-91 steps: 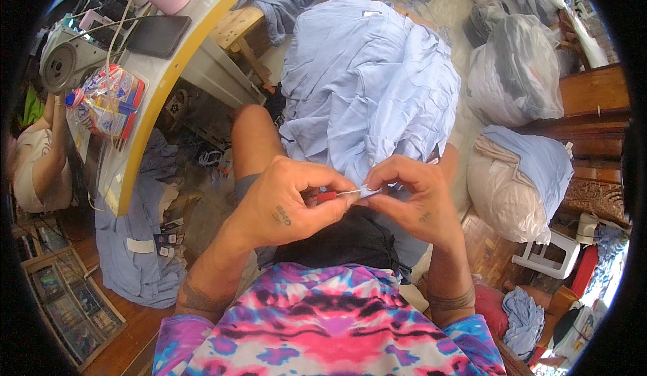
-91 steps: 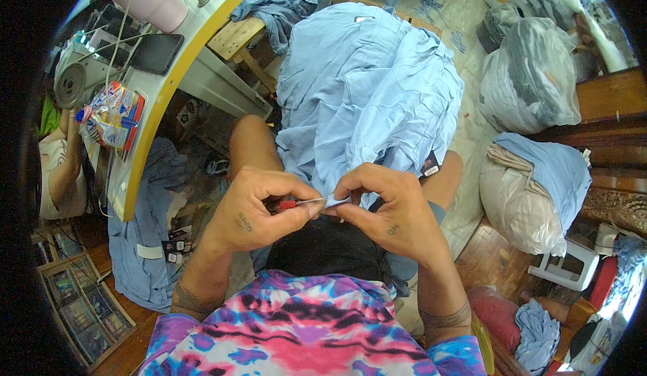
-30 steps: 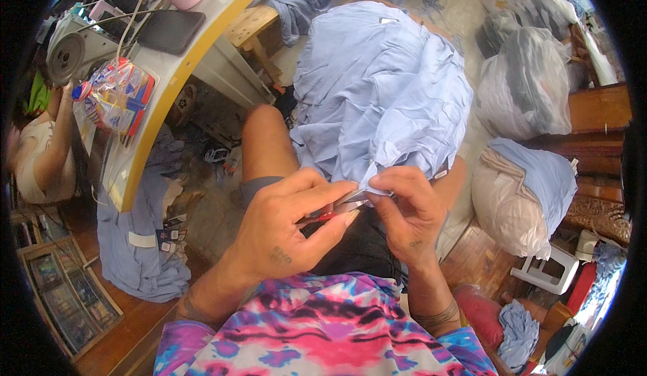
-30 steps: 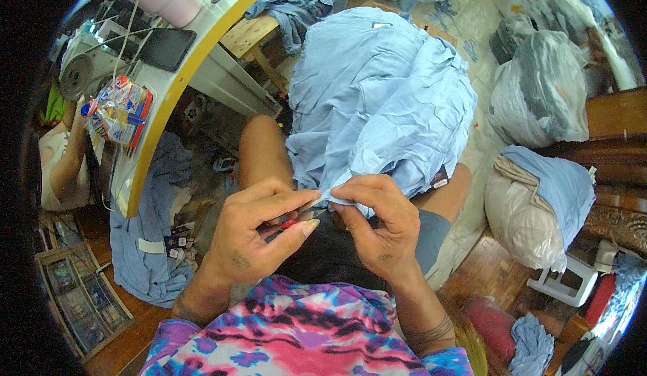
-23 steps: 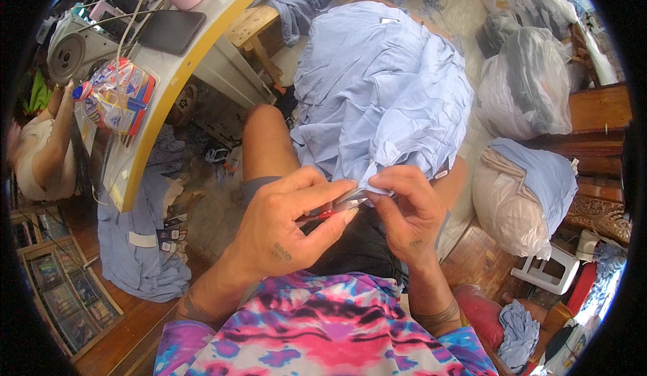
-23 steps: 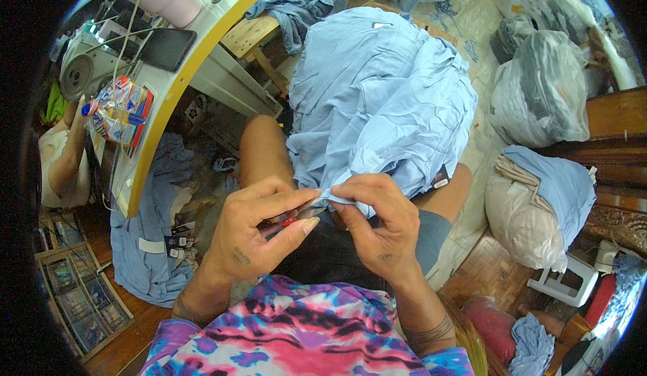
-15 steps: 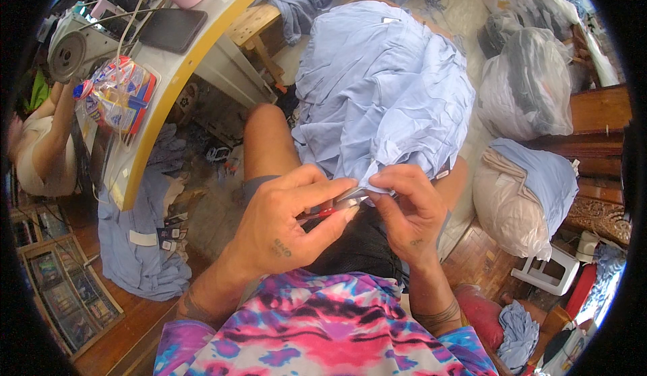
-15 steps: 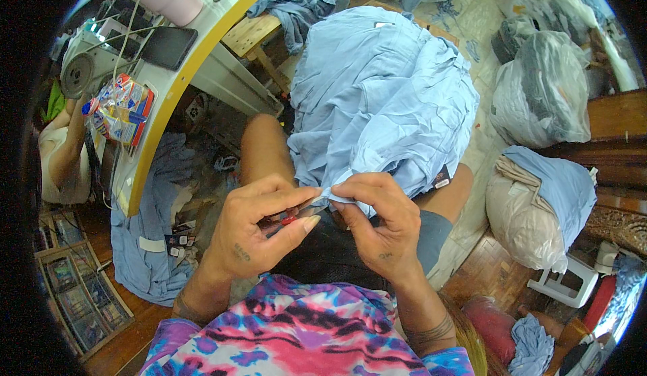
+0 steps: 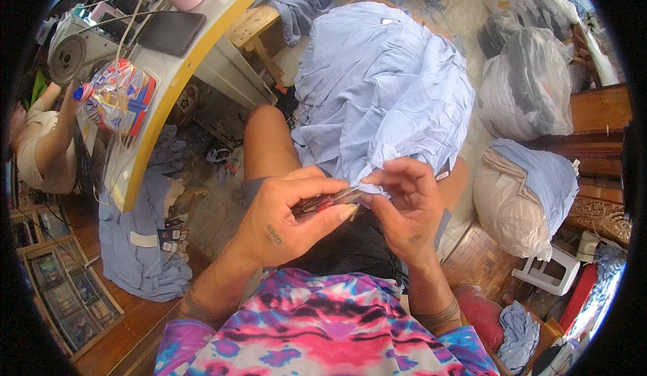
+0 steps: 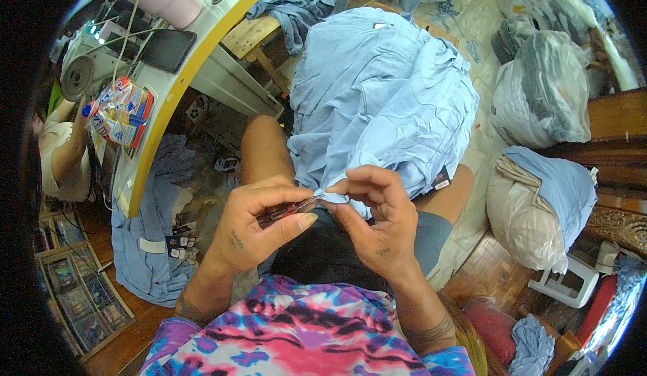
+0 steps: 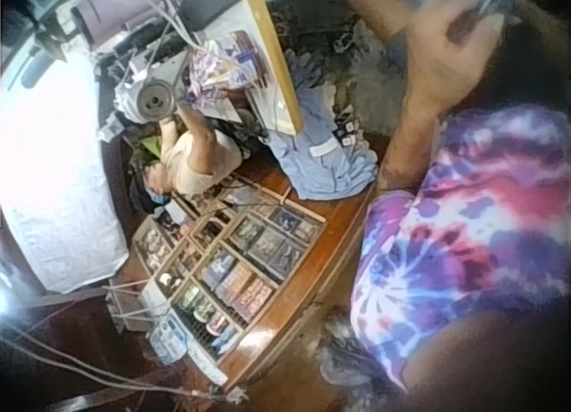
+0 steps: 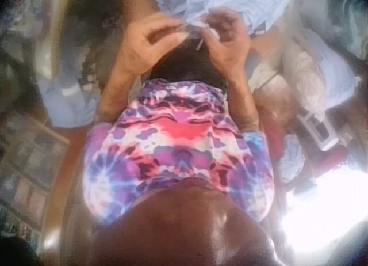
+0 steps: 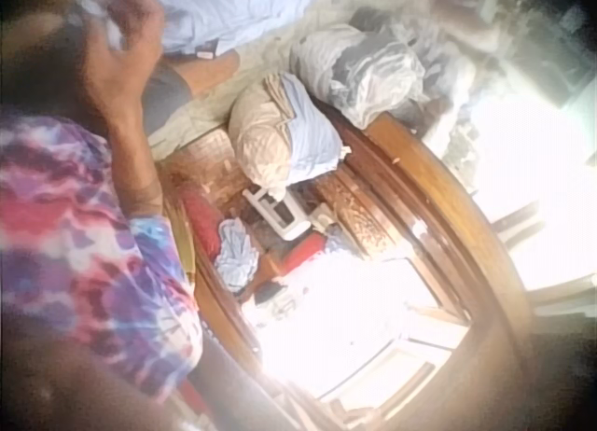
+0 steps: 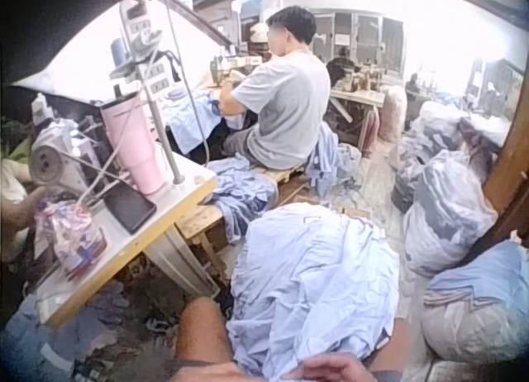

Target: The person uses thread snips to remove loose threads from light blue shirts, handling each garment one at a time from a large pile.

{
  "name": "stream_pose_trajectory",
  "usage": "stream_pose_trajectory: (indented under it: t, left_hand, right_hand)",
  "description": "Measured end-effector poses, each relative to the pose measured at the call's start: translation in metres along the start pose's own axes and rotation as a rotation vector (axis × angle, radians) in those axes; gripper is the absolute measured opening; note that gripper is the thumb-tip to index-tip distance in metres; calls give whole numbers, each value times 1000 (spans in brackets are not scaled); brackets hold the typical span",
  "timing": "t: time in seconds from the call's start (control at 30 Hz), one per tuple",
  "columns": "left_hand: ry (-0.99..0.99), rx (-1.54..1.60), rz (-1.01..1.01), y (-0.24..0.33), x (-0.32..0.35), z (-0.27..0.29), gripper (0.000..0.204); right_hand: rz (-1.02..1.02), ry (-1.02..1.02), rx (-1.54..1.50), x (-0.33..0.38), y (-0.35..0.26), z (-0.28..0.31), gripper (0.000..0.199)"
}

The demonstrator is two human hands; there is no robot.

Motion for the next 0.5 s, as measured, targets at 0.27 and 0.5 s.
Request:
stream_pose_trajectory:
  t: [0.27, 0.5]
  left_hand:
    - [85, 201, 95, -8, -4, -3, 20]
    - [45, 203, 161, -19, -7, -10, 17]
  right_hand:
    - [251, -175, 347, -5, -8, 0, 22]
    - [370, -157, 558, -3, -18, -1, 24]
Point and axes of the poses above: each hand's wrist, its own x-axis away from the middle knuckle, its own z-axis out of the back of the hand, y = z × x, the point moved 3 cm from there along -x, towards the middle knuckle, and after that the axes turned 9 degrees about z, right-handed, at the moved point
